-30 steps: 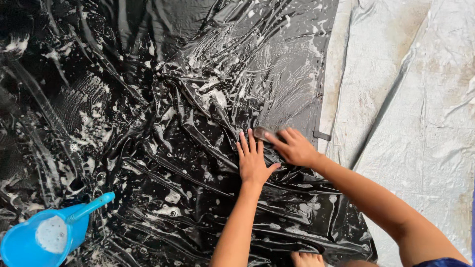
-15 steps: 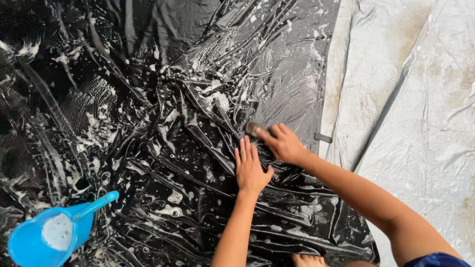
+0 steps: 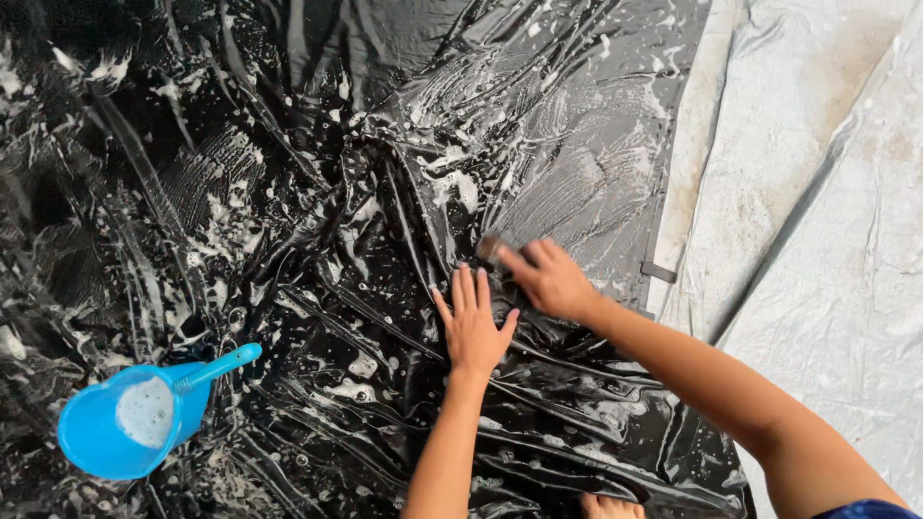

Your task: The person scrubs a black tarp with a sponge, using soapy water from a blue scoop to clean the surface. They repeatedly apply water and scrub different sections of the tarp, which is laid out on a white ground sheet.

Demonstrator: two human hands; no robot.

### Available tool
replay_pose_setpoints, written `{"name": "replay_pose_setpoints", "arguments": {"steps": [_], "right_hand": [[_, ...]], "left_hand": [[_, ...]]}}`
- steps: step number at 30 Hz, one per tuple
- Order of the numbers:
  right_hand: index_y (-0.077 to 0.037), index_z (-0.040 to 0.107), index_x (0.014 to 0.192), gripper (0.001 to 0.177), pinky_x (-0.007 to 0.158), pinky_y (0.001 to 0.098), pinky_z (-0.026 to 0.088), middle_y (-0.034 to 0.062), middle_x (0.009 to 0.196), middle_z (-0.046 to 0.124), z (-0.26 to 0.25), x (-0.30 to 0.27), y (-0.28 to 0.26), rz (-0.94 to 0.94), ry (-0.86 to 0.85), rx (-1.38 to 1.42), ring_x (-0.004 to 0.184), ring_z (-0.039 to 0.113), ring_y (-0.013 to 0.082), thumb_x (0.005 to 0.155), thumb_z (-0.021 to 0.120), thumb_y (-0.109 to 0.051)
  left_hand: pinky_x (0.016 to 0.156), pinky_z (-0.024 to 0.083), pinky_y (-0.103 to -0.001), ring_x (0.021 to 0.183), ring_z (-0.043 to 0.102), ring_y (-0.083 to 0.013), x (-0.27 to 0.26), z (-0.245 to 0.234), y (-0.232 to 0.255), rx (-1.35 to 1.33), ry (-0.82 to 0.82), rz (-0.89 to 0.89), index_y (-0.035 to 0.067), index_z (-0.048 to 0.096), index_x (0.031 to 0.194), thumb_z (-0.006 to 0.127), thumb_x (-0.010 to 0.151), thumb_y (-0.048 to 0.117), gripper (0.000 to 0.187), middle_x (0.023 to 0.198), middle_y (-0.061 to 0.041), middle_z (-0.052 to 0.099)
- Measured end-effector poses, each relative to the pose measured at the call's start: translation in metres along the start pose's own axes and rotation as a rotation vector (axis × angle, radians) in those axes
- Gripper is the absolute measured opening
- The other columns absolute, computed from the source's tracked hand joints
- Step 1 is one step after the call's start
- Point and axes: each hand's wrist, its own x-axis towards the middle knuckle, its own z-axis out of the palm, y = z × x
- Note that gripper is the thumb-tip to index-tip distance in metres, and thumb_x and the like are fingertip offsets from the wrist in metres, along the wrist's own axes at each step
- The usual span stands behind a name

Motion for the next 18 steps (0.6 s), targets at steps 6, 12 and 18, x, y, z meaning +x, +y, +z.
{"name": "replay_pose_setpoints", "arguments": {"steps": [6,12,18], "right_hand": [[-0.022,0.065,0.155,0.057,0.07,0.0494,0.052,0.0105,0.102,0.057,0.016,0.032,0.082,0.04,0.131,-0.237,0.088,0.06,0.0346,0.099,0.07,-0.031],[-0.015,0.056,0.162,0.066,0.075,0.0503,0.054,0.0165,0.107,0.057,0.011,0.06,0.036,0.141,0.073,-0.183,0.094,0.061,0.0401,0.099,0.071,-0.025],[-0.023,0.055,0.164,0.059,0.079,0.0492,0.054,0.0118,0.105,0.058,0.017,0.052,0.004,-0.103,-0.054,-0.061,0.092,0.062,0.0357,0.106,0.053,-0.033]], "left_hand": [[0.137,0.014,-0.055,0.17,0.013,-0.0418,-0.017,-0.013,-0.032,-0.064,0.033,-0.073,0.006,0.029,0.173,0.068,0.087,0.081,0.122,0.183,-0.026,0.014],[0.14,0.002,-0.046,0.173,0.002,-0.0341,-0.018,-0.015,-0.049,-0.073,-0.092,-0.11,0.001,0.015,0.175,0.065,0.084,0.089,0.136,0.186,-0.022,0.005],[0.14,0.001,-0.048,0.173,-0.001,-0.0313,-0.036,-0.038,-0.075,-0.087,-0.199,-0.181,0.004,0.009,0.177,0.073,0.079,0.086,0.143,0.187,-0.017,0.002]]}}
